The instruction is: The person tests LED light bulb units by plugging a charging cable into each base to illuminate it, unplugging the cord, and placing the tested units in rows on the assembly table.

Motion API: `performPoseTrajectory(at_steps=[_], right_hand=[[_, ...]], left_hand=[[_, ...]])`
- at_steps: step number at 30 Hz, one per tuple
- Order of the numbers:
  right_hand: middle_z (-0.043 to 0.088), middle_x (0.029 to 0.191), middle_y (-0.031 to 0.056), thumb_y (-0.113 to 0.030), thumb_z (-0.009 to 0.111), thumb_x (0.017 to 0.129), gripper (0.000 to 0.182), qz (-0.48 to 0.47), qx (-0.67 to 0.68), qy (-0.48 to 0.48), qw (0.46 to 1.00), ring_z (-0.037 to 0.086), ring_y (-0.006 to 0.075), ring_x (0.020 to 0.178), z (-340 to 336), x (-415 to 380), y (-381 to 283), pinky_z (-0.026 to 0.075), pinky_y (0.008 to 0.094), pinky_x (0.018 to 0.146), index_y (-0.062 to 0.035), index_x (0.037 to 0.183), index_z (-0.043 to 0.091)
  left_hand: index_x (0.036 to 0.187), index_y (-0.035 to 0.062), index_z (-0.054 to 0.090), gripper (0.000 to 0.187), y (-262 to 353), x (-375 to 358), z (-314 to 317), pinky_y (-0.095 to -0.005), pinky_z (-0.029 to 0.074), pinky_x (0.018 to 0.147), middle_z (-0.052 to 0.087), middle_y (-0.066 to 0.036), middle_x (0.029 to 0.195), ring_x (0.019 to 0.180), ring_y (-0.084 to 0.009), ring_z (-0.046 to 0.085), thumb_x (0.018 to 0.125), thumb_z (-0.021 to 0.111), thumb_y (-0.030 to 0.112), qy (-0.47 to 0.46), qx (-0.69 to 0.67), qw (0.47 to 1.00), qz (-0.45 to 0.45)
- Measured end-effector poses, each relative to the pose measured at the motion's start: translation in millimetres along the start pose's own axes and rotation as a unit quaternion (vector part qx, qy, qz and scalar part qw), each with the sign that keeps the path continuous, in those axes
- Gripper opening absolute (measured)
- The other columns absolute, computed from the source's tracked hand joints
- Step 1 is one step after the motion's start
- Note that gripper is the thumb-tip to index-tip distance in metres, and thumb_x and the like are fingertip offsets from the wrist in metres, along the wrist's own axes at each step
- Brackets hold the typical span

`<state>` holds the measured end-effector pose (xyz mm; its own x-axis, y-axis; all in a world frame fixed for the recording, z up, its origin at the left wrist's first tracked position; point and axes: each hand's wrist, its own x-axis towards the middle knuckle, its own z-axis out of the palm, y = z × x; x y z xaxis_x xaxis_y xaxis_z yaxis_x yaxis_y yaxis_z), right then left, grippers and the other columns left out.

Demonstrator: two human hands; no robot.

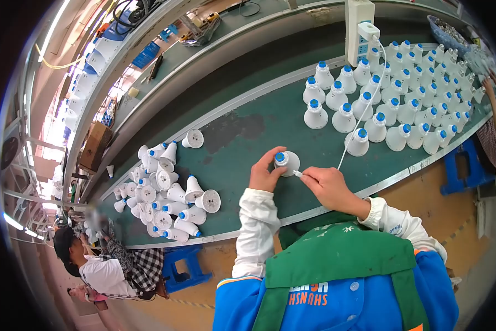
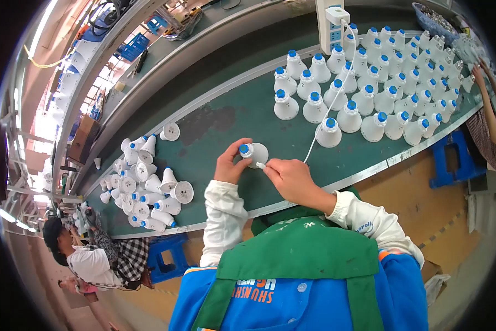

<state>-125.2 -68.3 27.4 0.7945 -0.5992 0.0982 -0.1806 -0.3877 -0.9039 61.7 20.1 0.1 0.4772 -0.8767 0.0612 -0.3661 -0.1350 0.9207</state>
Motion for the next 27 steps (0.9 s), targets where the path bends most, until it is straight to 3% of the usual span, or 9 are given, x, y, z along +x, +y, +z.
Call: performPoseTrajectory(at_steps=[1,2,6,8,11,14,17,20,27], right_hand=[[0.06,0.064,0.0112,-0.024,0.056,0.089,0.022,0.025,0.014,0.0,1.0,0.057,0.028,0.059,3,1,5,0.042,0.0388,0.055,-0.0045,0.084,0.064],[0.059,0.064,0.0102,-0.023,0.056,0.089,0.022,0.05,0.027,-0.001,0.998,0.055,0.0236,0.057,7,4,12,0.042,0.0357,0.055,-0.0034,0.084,0.064],[0.053,0.059,0.0045,-0.023,0.056,0.089,0.024,0.117,0.119,0.012,0.986,0.048,0.0118,0.055,9,12,22,0.039,0.0295,0.053,-0.0012,0.083,0.065],[0.058,0.062,0.0086,-0.026,0.057,0.089,0.027,0.135,0.109,0.012,0.985,0.052,0.0159,0.056,8,16,26,0.041,0.0316,0.055,-0.0015,0.082,0.065],[0.06,0.064,0.0109,-0.027,0.057,0.089,0.028,0.125,0.107,0.028,0.986,0.053,0.0178,0.056,13,16,31,0.042,0.0325,0.056,-0.0014,0.081,0.065],[0.06,0.064,0.0109,-0.026,0.057,0.089,0.027,0.121,0.113,0.038,0.986,0.053,0.0177,0.056,18,15,32,0.042,0.0325,0.056,-0.001,0.082,0.065],[0.06,0.064,0.011,-0.025,0.057,0.089,0.027,0.122,0.12,0.048,0.984,0.053,0.0178,0.055,20,14,30,0.041,0.0329,0.055,-0.0004,0.082,0.065],[0.059,0.062,0.0112,-0.024,0.057,0.089,0.027,0.121,0.132,0.048,0.983,0.052,0.0171,0.054,22,13,29,0.041,0.0327,0.054,0.0001,0.081,0.065],[0.056,0.059,0.0108,-0.023,0.058,0.088,0.026,0.127,0.138,0.066,0.98,0.047,0.0148,0.051,25,12,32,0.038,0.0319,0.051,0.0005,0.08,0.064]], left_hand=[[0.124,0.0067,0.053,0.065,2,0,-5,-0.0292,0.044,0.09,0.054,-0.007,0.122,0.111,-0.0201,0.055,0.063,0.074,0.0,-0.042,-0.032,0.999,-0.001],[0.127,0.0051,0.05,0.067,11,-4,-6,-0.0315,0.041,0.099,0.055,-0.007,0.125,0.117,-0.0204,0.052,0.064,0.07,-0.004,-0.029,0.033,0.999,0.03],[0.128,0.0083,0.051,0.068,5,-7,13,-0.0334,0.041,0.1,0.057,-0.011,0.124,0.116,-0.0242,0.054,0.064,0.073,-0.002,0.056,0.048,0.997,0.036],[0.129,0.0083,0.049,0.07,-10,-7,19,-0.0336,0.041,0.1,0.057,-0.013,0.124,0.117,-0.0252,0.054,0.064,0.074,0.0,0.06,-0.019,0.998,-0.024],[0.129,0.0061,0.049,0.071,-10,-8,13,-0.0339,0.044,0.095,0.055,-0.013,0.125,0.113,-0.0243,0.055,0.063,0.076,0.001,-0.011,-0.129,0.991,-0.027],[0.126,0.0027,0.049,0.055,-9,-9,22,-0.0322,0.045,0.092,0.056,-0.01,0.124,0.108,-0.0211,0.057,0.075,0.071,0.007,0.066,0.009,0.989,0.13],[0.123,0.0015,0.05,0.042,-14,-16,40,-0.0293,0.045,0.089,0.056,-0.008,0.12,0.104,-0.0178,0.056,0.091,0.058,0.028,0.064,-0.201,0.976,0.051],[0.117,0.0015,0.053,0.057,-17,-11,53,-0.0262,0.044,0.083,0.058,-0.007,0.11,0.095,-0.0156,0.056,0.096,0.038,0.053,0.13,-0.214,0.964,0.085],[0.084,-0.0002,0.06,0.076,-9,3,69,-0.0281,0.046,0.07,0.062,-0.008,0.081,0.074,-0.0167,0.058,0.092,0.025,0.067,0.231,-0.194,0.953,0.034]])
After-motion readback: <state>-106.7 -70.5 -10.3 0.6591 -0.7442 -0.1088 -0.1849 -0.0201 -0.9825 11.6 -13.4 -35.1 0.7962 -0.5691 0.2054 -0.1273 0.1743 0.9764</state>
